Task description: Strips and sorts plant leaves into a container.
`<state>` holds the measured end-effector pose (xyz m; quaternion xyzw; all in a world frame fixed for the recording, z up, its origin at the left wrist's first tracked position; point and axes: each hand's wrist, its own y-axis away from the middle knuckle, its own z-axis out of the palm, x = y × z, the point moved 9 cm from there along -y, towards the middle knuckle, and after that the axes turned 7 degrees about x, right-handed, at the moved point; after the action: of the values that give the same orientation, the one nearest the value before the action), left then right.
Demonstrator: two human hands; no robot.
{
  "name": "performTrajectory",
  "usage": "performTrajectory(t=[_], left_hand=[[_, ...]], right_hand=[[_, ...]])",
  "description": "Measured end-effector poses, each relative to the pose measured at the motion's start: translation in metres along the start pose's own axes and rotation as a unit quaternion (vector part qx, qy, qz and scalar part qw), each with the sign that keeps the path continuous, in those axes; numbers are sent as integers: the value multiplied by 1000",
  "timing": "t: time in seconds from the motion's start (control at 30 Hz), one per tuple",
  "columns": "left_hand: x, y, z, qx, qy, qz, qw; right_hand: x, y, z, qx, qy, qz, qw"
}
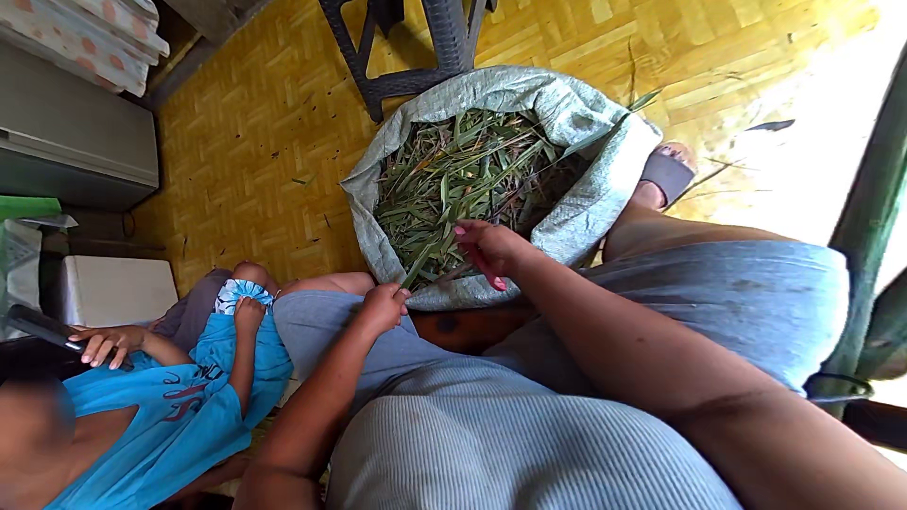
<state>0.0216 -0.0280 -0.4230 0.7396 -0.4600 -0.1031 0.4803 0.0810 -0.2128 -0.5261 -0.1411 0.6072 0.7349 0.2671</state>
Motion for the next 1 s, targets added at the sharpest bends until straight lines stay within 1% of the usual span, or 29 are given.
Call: performTrajectory(t=[0.07,0.13,0.2,0.27,0.33,0.4,0.47,0.6,0.77,1.0], left_hand=[[-3,-3,-2,9,-2,-3,1000],[0,-12,-5,28,-37,9,999],[8,-25,-7,56,-86,40,994],[20,-34,-7,73,-121,61,988],[36,-38,-6,93,-147,82,981],[50,-42,-5,112,-178,96,973],[61,-44,-4,121,-197,88,969],[74,-44,-1,119,-212,65,968],[73,-45,4,112,-219,64,967],[70,-40,4,105,-189,103,971]], right_hand=[[-4,1,-1,4,7,-14,1000],[-6,10,13,-32,39,-34,998],[-7,17,26,-64,104,-80,989],[-13,24,33,-78,198,-142,967],[-20,32,38,-85,297,-205,929],[-23,40,44,-98,350,-236,901],[-22,46,51,-108,377,-253,884],[-21,48,52,-99,411,-262,867],[-21,44,48,-66,480,-278,830],[-18,30,35,-10,515,-251,819]])
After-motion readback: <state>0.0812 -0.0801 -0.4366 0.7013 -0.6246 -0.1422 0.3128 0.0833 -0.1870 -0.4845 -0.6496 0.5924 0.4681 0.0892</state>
